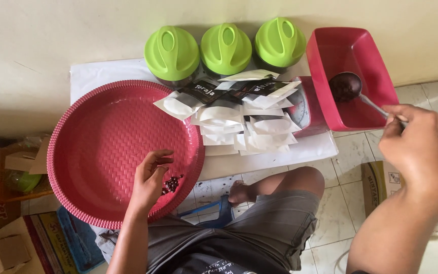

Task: Filling small coffee bags with roasted beans using a spoon and organizing the bags into a stack.

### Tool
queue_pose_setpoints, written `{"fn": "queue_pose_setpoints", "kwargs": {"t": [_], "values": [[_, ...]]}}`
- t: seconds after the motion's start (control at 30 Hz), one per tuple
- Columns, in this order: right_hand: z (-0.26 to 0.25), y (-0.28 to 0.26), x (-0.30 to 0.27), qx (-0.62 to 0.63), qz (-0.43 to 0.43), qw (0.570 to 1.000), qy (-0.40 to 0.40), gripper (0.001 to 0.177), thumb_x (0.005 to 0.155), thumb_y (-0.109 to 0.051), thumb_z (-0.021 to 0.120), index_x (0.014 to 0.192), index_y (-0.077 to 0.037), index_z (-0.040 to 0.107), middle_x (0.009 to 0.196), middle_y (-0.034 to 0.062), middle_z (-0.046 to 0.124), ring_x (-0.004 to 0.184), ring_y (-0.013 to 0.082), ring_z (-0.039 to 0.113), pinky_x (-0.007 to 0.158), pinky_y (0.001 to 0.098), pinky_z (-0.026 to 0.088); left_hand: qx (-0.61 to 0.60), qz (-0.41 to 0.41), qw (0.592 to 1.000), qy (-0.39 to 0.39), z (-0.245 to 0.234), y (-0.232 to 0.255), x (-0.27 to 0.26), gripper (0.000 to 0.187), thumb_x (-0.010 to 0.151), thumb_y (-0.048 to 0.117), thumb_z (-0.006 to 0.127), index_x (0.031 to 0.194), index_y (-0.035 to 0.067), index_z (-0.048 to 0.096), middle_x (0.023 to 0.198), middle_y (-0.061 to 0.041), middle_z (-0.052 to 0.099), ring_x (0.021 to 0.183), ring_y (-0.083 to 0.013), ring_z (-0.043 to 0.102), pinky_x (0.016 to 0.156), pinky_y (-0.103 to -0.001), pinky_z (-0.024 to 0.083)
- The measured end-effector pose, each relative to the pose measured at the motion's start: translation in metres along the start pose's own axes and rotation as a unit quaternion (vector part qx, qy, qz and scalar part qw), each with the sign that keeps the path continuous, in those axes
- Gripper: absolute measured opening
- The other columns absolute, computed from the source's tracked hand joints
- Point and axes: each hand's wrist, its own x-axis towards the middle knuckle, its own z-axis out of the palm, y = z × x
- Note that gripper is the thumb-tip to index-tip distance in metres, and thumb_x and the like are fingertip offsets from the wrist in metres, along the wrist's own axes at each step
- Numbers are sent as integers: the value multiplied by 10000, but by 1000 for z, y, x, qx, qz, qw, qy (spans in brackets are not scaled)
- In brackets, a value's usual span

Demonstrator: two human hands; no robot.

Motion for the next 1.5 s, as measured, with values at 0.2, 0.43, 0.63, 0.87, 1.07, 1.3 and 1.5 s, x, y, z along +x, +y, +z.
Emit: {"fn": "queue_pose_setpoints", "kwargs": {"t": [0.2, 0.43, 0.63, 0.87, 1.07, 1.3, 1.5], "values": [[16, 2, -15, 39, -68, 990, 121, 328, 1016, 67, 615, 1272, -67, 772, 1216, 153, 749, 1061, 428, 672, 833, 552, 491, 12, -24, 1000, 11, -5, 3, -1, 391, 902, -33, 462, 1187, 80, 705, 1128, -90, 734, 1076, -177, 705, 895, -296, 553], [0, -51, -59, 194, -84, 960, 185, 329, 1139, 209, 550, 1424, 117, 687, 1304, 285, 691, 948, 382, 663, 797, 441, 525, 16, 2, 999, 50, -24, -4, -3, 352, 940, -51, 456, 1189, 54, 681, 1231, -106, 704, 1087, -197, 674, 864, -319, 575], [42, -173, -92, 408, -223, 883, 64, 207, 948, 111, 590, 1067, 2, 719, 969, 210, 696, 964, 426, 700, 834, 453, 554, 63, 57, 985, 153, -66, -16, -14, 494, 831, -123, 472, 1272, -13, 666, 1132, -264, 651, 1151, -397, 629, 952, -521, 506], [142, -270, -123, 329, -330, 863, -194, 343, 1007, -93, 509, 1297, -141, 685, 1029, 130, 676, 883, 412, 720, 737, 537, 605, 118, 49, 974, 186, -100, -28, -32, 501, 822, -102, 460, 1250, 18, 691, 1207, -222, 627, 1149, -384, 651, 927, -502, 541], [140, -283, -136, 281, -416, 831, -240, 405, 1011, -102, 491, 1372, -200, 647, 1023, 86, 608, 784, 399, 719, 712, 555, 612, 103, 35, 976, 190, -103, -20, -43, 484, 828, -102, 478, 1242, 8, 703, 1207, -221, 631, 1134, -371, 653, 951, -492, 539], [102, -255, -124, 238, -453, 824, -243, 374, 969, -43, 548, 1251, -186, 747, 953, 41, 613, 679, 288, 735, 652, 411, 605, 84, 51, 976, 195, -104, -21, -42, 471, 833, -91, 506, 1241, 25, 710, 1206, -187, 645, 1133, -325, 652, 973, -453, 533], [120, -275, -134, 284, -511, 788, -194, 269, 984, -98, 561, 1169, -151, 748, 971, 25, 598, 662, 324, 722, 589, 464, 593, 60, 67, 979, 184, -100, -10, -42, 491, 827, -77, 479, 1250, 37, 700, 1215, -153, 638, 1133, -269, 642, 958, -433, 530]]}}
